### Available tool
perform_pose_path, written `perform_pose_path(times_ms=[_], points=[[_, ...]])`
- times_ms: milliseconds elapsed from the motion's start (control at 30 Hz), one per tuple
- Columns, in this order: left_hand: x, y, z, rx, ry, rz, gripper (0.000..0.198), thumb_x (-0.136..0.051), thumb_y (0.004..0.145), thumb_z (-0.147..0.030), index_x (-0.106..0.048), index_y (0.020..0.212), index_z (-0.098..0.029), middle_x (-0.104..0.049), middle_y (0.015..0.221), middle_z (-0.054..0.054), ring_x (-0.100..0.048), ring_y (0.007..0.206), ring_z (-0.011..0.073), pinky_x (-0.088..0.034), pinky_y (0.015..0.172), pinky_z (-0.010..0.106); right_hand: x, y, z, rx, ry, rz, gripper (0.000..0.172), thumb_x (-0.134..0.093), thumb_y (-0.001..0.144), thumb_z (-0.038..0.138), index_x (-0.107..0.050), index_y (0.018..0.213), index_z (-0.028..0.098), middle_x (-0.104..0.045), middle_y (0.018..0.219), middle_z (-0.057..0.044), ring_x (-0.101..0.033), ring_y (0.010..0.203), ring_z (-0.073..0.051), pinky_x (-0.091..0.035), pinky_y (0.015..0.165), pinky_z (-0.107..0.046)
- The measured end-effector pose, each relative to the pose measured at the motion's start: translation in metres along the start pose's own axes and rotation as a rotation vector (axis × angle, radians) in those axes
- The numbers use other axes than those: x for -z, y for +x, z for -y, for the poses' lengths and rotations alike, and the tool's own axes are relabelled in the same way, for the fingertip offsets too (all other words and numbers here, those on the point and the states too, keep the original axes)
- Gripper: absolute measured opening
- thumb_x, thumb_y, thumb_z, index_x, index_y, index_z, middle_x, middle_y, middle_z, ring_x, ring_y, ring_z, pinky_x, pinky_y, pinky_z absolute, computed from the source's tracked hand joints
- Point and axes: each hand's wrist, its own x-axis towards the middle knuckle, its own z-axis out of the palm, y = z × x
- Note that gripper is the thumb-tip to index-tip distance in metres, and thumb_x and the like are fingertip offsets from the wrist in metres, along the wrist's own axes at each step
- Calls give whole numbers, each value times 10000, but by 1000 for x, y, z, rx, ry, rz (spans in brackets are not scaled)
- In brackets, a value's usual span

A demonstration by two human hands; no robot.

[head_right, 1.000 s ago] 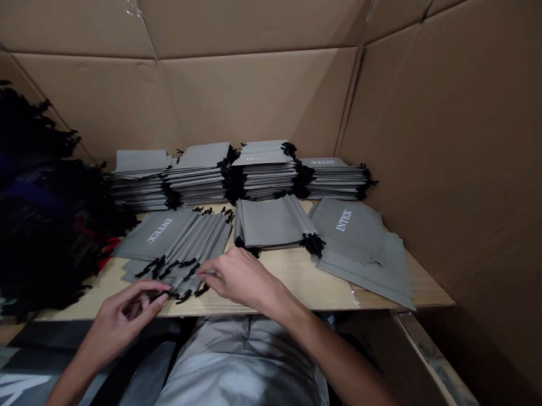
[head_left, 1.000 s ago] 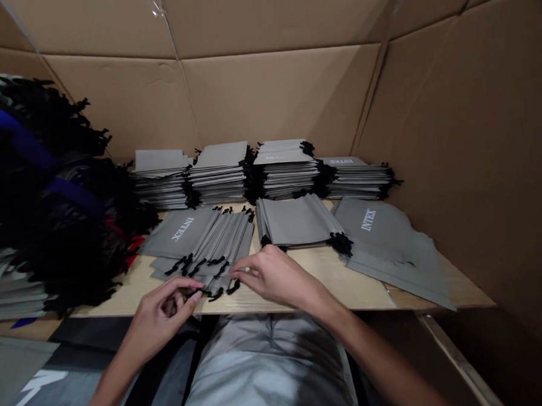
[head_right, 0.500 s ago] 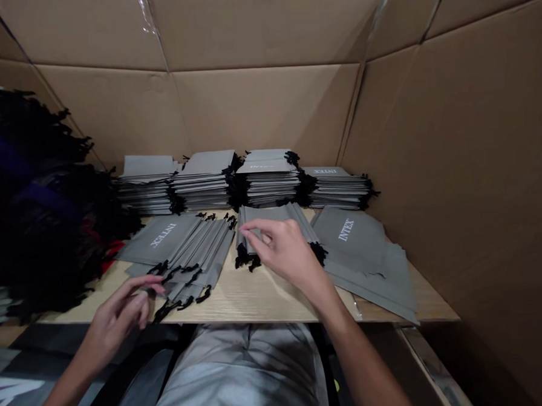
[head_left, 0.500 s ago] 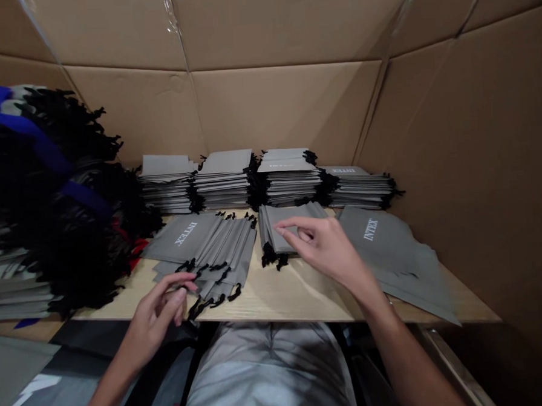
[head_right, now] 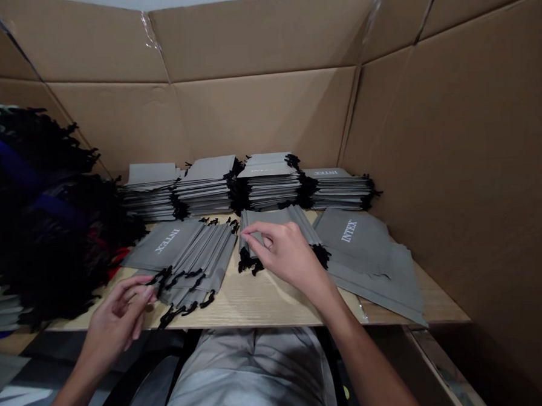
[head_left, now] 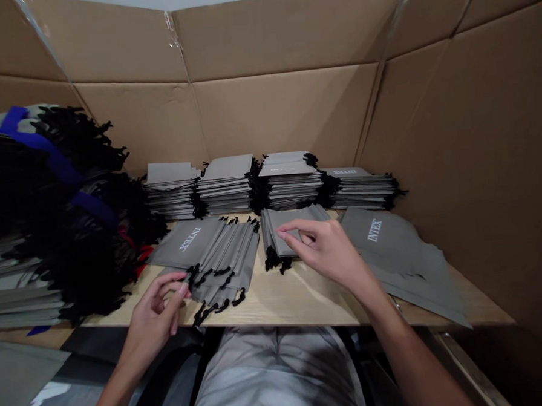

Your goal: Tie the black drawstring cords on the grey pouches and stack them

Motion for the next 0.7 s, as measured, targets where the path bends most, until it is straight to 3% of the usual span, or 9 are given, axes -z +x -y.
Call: perform_pose_path(times_ms=[167, 300, 433, 533, 700], points=[[2, -1, 1, 22, -13, -6, 636, -781, 861, -760, -662, 1194, -231, -730, 659, -57, -467, 252, 87, -336, 243, 167, 2, 0, 0, 6, 1, 10, 274, -656, 1036, 353, -888, 1015, 209, -350, 535, 80, -296, 524, -122, -241, 569, -290], [7, -3, 6, 52, 64, -40, 603, -634, 964, -796, -695, 1115, -216, -493, 346, -113, -370, 210, 93, -249, 277, 122, 1, 1, -2, -7, 4, 22, 270, -644, 1026, 321, -887, 1032, 203, -388, 538, 74, -320, 528, -125, -261, 579, -285], [7, -2, 7, 69, 102, -22, 595, -658, 951, -791, -716, 1009, -201, -359, 289, -130, -283, 232, 75, -183, 322, 119, 8, 2, -5, -11, -11, -19, 277, -649, 1028, 354, -884, 1018, 206, -379, 548, 73, -324, 530, -129, -263, 577, -283], [-2, 3, -8, 40, 112, 29, 573, -710, 910, -770, -724, 995, -203, -344, 307, -137, -273, 255, 69, -168, 360, 132, 20, 3, -5, -31, -36, -71, 284, -655, 1032, 378, -881, 999, 209, -393, 562, 66, -327, 541, -132, -264, 581, -287], [-36, 12, -59, -25, 157, 163, 546, -732, 840, -770, -737, 894, -227, -341, 329, -128, -282, 261, 86, -151, 361, 172, 50, 1, -8, -82, -64, -186, 307, -661, 1030, 428, -878, 999, 213, -452, 593, 46, -356, 575, -145, -265, 577, -295]])
